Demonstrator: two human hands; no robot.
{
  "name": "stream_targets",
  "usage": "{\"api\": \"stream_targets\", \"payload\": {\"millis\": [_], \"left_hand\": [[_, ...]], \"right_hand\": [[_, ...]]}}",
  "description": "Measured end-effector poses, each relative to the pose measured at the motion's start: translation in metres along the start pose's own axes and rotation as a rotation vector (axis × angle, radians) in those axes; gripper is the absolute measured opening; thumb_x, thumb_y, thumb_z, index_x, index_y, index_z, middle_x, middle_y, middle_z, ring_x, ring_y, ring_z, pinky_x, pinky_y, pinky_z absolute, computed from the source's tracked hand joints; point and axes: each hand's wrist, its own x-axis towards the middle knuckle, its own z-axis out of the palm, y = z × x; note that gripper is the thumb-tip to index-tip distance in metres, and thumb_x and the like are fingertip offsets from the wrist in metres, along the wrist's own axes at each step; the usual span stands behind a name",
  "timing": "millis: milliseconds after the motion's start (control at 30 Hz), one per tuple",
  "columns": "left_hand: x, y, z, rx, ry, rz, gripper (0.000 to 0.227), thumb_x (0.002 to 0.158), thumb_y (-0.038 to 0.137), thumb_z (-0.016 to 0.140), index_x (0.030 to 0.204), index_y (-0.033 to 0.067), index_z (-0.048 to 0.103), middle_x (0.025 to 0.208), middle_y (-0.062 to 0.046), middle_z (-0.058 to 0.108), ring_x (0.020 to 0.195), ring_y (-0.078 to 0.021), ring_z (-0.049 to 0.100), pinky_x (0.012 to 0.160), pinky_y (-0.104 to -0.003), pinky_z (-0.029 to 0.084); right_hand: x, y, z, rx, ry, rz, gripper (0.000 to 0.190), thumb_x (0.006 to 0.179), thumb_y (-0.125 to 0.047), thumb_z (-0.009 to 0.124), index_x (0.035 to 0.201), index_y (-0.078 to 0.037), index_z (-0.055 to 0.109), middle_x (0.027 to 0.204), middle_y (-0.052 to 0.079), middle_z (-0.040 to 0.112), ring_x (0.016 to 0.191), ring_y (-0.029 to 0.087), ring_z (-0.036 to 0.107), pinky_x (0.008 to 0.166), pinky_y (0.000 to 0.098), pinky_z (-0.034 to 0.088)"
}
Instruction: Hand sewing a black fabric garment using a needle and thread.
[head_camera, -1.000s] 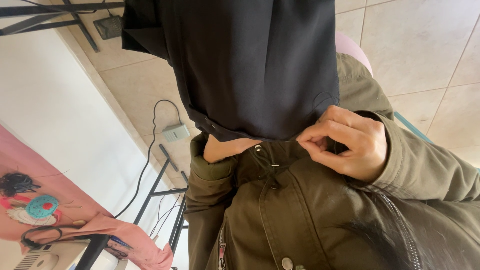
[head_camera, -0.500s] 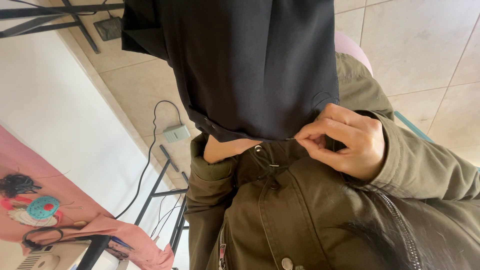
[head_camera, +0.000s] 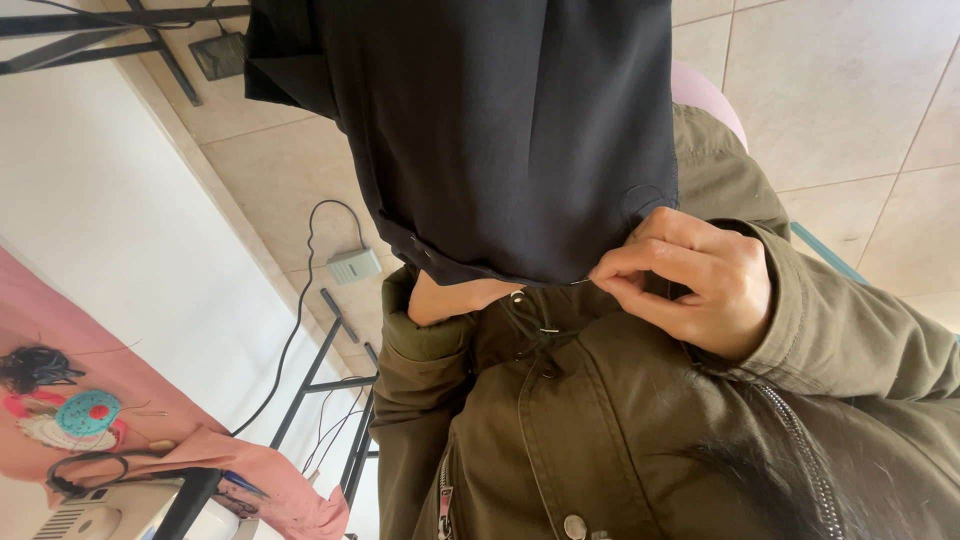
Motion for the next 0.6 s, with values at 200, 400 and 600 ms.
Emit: {"api": "stream_targets", "payload": {"millis": [200,400,600], "left_hand": [[-0.009,-0.017,0.009,0.093,-0.081,0.026,0.041,0.091,0.030,0.080,0.128,0.0126,0.072,0.135,-0.009,0.068,0.124,-0.0272,0.067,0.111,-0.043,0.050],[0.007,0.011,-0.003,-0.053,-0.025,-0.024,0.040,0.092,0.026,0.082,0.128,0.0121,0.070,0.133,-0.008,0.069,0.123,-0.0254,0.068,0.110,-0.039,0.053],[0.006,0.016,-0.004,-0.177,0.025,-0.103,0.042,0.091,0.022,0.083,0.128,0.0090,0.069,0.133,-0.008,0.069,0.123,-0.0242,0.069,0.109,-0.038,0.054]], "right_hand": [[0.000,0.002,-0.001,-0.002,-0.013,-0.030,0.018,0.078,0.000,0.085,0.093,-0.004,0.076,0.082,0.006,0.066,0.070,0.015,0.067,0.062,0.0274,0.055],[0.002,0.000,-0.001,0.008,-0.023,-0.030,0.018,0.077,0.000,0.085,0.092,-0.004,0.075,0.083,0.007,0.066,0.071,0.016,0.068,0.062,0.0281,0.055],[0.001,0.000,-0.001,0.012,-0.017,-0.027,0.018,0.077,0.000,0.085,0.092,-0.004,0.076,0.082,0.006,0.066,0.071,0.015,0.067,0.062,0.0276,0.055]]}}
